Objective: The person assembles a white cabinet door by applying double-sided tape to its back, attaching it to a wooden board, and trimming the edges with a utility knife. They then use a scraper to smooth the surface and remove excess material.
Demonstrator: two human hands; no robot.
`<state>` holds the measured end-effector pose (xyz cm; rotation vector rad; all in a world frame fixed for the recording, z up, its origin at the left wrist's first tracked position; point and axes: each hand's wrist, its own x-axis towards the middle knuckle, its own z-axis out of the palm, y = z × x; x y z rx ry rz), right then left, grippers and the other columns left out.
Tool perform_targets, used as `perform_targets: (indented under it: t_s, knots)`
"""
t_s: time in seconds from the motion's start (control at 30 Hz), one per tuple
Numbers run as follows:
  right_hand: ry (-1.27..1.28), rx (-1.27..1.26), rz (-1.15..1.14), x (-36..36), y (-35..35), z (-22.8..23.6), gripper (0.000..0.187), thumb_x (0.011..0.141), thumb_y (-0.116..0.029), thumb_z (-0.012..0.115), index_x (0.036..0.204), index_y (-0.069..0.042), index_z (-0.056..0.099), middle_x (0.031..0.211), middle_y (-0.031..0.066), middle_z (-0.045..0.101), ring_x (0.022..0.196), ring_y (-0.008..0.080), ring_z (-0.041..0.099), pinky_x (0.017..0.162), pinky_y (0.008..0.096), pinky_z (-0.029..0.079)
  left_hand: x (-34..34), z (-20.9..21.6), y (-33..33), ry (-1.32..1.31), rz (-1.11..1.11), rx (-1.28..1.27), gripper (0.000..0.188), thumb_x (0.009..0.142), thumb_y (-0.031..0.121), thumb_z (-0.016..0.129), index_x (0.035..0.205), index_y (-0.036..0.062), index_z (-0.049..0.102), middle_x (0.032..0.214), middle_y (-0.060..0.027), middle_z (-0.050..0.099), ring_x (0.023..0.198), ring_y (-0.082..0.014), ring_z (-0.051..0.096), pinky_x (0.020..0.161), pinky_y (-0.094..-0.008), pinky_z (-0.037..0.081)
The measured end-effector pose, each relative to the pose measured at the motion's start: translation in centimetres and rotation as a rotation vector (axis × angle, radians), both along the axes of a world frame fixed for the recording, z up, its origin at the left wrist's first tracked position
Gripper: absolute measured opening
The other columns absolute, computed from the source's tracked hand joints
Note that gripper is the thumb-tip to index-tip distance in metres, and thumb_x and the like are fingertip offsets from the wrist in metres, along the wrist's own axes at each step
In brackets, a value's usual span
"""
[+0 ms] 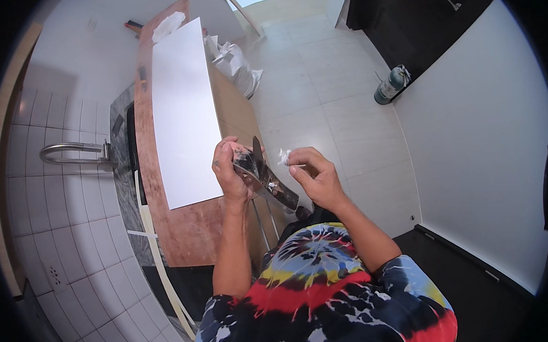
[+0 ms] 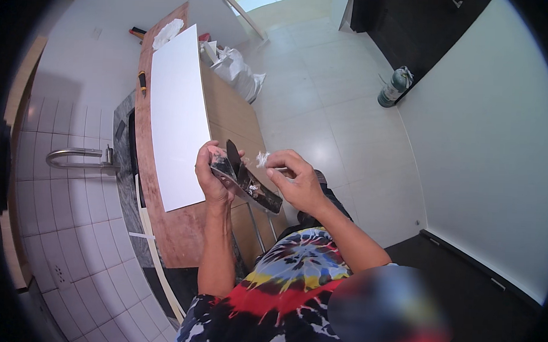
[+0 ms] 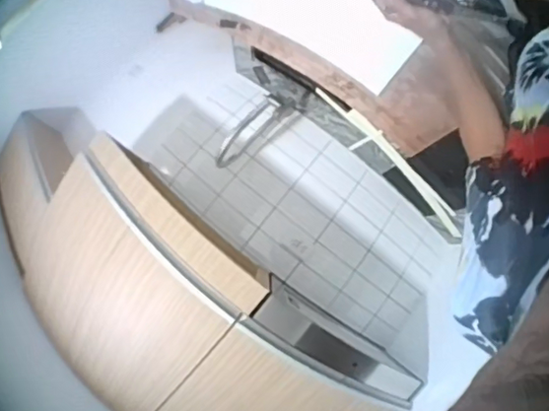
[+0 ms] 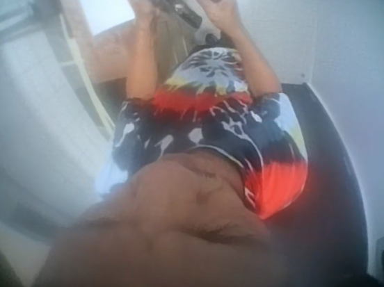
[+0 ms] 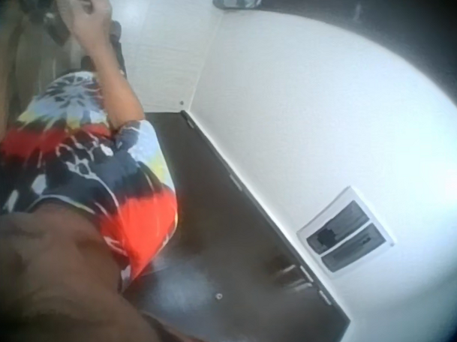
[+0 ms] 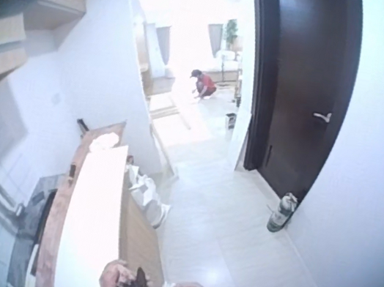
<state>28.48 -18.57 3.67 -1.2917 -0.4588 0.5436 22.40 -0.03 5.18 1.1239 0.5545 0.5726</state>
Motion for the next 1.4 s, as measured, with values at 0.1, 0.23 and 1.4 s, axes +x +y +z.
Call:
perform_targets:
  t_s: [0.1,0.23,1.4]
  knots:
    - [-0.331,-0.153,0.057,0.1,-1.4,1.7,0.014,0.089,-0.011,0.073,0.099,-0.001,0.072,0.098,0.0101,0.066,0.088,0.0219,0.067,0.079,0.0344,0.054,0.1,0.2,-1.0,-0.019,-0.012,-0.061,0.046,0.101,0.042,0.048,0.12,0.0001,0.05,0.08,-0.0109,0.062,0.077,-0.0299,0.073,0.062,-0.0399,0.063]
    - [-0.465,-0.376,0.128,-0.4,-1.3,2.3,0.015,0.087,-0.018,0.073,0.093,-0.004,0.076,0.094,0.0133,0.065,0.083,0.0302,0.065,0.074,0.0407,0.052,0.7,0.3,-1.8,-0.067,0.003,0.052,0.042,0.101,0.037,0.05,0.115,-0.0021,0.051,0.081,-0.011,0.062,0.079,-0.0281,0.072,0.064,-0.0405,0.064]
    - [0.061,-0.111,0.322,1.0,1.8,-4.3,0.023,0.096,-0.017,0.067,0.108,0.003,0.071,0.09,0.0092,0.073,0.085,0.0133,0.068,0.077,0.0309,0.055,-1.1,4.3,0.0,-0.05,0.125,0.2,0.036,0.097,0.029,0.057,0.115,-0.002,0.056,0.08,-0.0104,0.066,0.07,-0.0201,0.067,0.067,-0.0381,0.061]
